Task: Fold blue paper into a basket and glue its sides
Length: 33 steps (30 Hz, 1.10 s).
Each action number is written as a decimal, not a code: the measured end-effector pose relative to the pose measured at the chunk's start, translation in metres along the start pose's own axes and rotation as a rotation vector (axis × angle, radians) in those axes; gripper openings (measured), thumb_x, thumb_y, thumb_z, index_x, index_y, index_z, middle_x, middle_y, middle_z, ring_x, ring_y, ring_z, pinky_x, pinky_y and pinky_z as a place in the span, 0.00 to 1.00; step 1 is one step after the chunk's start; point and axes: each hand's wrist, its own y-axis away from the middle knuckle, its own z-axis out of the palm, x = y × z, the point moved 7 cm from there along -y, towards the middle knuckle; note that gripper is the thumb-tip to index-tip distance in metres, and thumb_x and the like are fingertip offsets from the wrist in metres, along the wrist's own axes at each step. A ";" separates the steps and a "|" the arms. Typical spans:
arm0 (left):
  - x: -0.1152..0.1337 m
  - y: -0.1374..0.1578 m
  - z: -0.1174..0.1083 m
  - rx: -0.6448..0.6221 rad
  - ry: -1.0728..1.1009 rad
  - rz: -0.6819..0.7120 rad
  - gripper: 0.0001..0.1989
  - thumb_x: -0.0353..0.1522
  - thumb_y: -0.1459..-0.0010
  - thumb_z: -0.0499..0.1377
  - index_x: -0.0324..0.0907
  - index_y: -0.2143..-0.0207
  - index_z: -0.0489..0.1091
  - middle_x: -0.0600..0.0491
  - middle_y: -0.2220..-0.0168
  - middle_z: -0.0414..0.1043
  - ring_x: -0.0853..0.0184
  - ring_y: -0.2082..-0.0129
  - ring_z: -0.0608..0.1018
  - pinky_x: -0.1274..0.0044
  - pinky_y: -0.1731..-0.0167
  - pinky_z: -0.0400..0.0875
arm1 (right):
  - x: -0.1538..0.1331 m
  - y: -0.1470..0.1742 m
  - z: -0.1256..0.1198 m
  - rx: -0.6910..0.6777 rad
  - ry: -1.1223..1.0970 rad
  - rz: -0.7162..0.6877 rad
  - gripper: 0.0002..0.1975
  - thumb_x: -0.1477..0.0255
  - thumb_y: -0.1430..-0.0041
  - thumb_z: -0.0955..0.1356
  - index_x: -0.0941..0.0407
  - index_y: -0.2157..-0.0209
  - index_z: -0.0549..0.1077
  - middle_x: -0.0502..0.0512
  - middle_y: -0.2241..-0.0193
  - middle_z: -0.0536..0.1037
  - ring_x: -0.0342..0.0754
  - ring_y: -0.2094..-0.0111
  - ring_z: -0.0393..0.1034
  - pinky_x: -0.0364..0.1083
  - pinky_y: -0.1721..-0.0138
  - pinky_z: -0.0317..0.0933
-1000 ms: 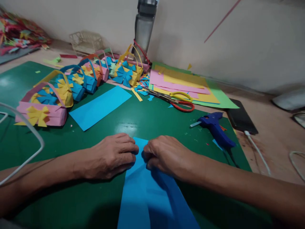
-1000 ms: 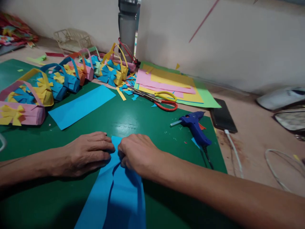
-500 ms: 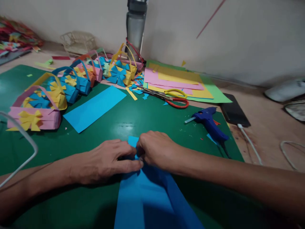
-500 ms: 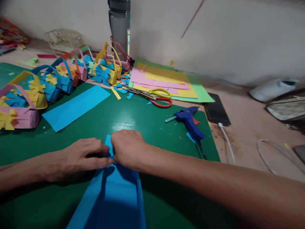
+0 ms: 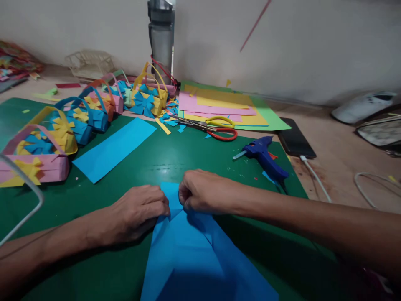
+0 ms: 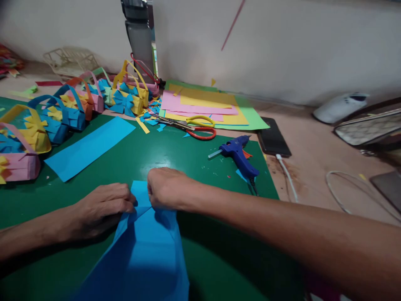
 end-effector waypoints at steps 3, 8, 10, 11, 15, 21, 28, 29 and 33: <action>-0.001 -0.001 0.001 -0.001 0.000 -0.001 0.10 0.21 0.42 0.45 0.40 0.62 0.61 0.50 0.66 0.69 0.67 0.69 0.66 0.75 0.70 0.56 | 0.000 0.001 -0.002 0.015 0.009 0.000 0.09 0.79 0.55 0.64 0.59 0.74 0.76 0.51 0.79 0.74 0.41 0.78 0.62 0.41 0.81 0.47; -0.001 0.000 0.001 0.017 0.045 -0.001 0.10 0.21 0.41 0.45 0.41 0.63 0.61 0.50 0.67 0.69 0.67 0.69 0.67 0.76 0.70 0.58 | -0.002 0.003 -0.003 0.004 0.021 0.037 0.09 0.79 0.54 0.65 0.59 0.70 0.77 0.53 0.73 0.77 0.43 0.73 0.66 0.41 0.79 0.50; -0.002 0.001 0.002 0.011 0.046 -0.010 0.10 0.21 0.41 0.45 0.41 0.62 0.61 0.50 0.66 0.69 0.67 0.68 0.67 0.76 0.69 0.58 | -0.002 0.002 -0.003 0.005 0.020 0.044 0.09 0.78 0.54 0.67 0.58 0.69 0.77 0.53 0.70 0.78 0.45 0.68 0.69 0.40 0.77 0.52; -0.003 0.001 0.002 0.002 0.042 -0.018 0.10 0.21 0.41 0.45 0.41 0.62 0.61 0.50 0.67 0.69 0.67 0.68 0.68 0.76 0.69 0.58 | -0.002 0.002 -0.003 0.004 0.016 0.045 0.08 0.77 0.55 0.68 0.58 0.69 0.77 0.54 0.69 0.78 0.46 0.66 0.69 0.40 0.76 0.53; -0.005 0.002 0.005 -0.023 0.023 -0.035 0.09 0.22 0.40 0.45 0.41 0.62 0.61 0.51 0.67 0.69 0.67 0.69 0.67 0.75 0.69 0.58 | -0.001 -0.002 -0.001 0.022 0.007 0.049 0.11 0.70 0.57 0.73 0.57 0.68 0.77 0.54 0.68 0.79 0.49 0.65 0.70 0.41 0.74 0.56; -0.004 0.000 0.002 -0.001 0.023 -0.039 0.10 0.21 0.41 0.46 0.41 0.63 0.61 0.51 0.68 0.69 0.68 0.69 0.68 0.76 0.69 0.59 | -0.002 -0.004 0.001 0.072 0.064 0.066 0.12 0.66 0.57 0.74 0.57 0.69 0.77 0.56 0.68 0.79 0.51 0.65 0.72 0.43 0.72 0.58; -0.002 -0.002 -0.005 0.018 0.102 -0.083 0.12 0.21 0.39 0.44 0.40 0.64 0.64 0.50 0.67 0.68 0.69 0.68 0.68 0.78 0.68 0.62 | -0.007 -0.004 0.001 0.083 0.107 0.060 0.16 0.62 0.57 0.74 0.58 0.69 0.78 0.57 0.69 0.80 0.54 0.64 0.73 0.45 0.70 0.61; -0.003 -0.001 -0.005 0.023 0.115 -0.096 0.12 0.21 0.39 0.44 0.40 0.64 0.64 0.50 0.67 0.68 0.70 0.67 0.69 0.79 0.68 0.62 | -0.008 -0.004 0.001 0.083 0.111 0.061 0.16 0.61 0.57 0.74 0.58 0.69 0.78 0.58 0.69 0.80 0.54 0.64 0.73 0.46 0.69 0.62; -0.018 0.006 0.002 0.006 0.152 -0.236 0.12 0.24 0.39 0.46 0.42 0.66 0.67 0.51 0.67 0.68 0.70 0.68 0.70 0.80 0.70 0.64 | -0.011 -0.004 0.004 0.082 0.140 0.078 0.20 0.58 0.58 0.74 0.58 0.67 0.78 0.60 0.69 0.79 0.56 0.64 0.73 0.48 0.68 0.64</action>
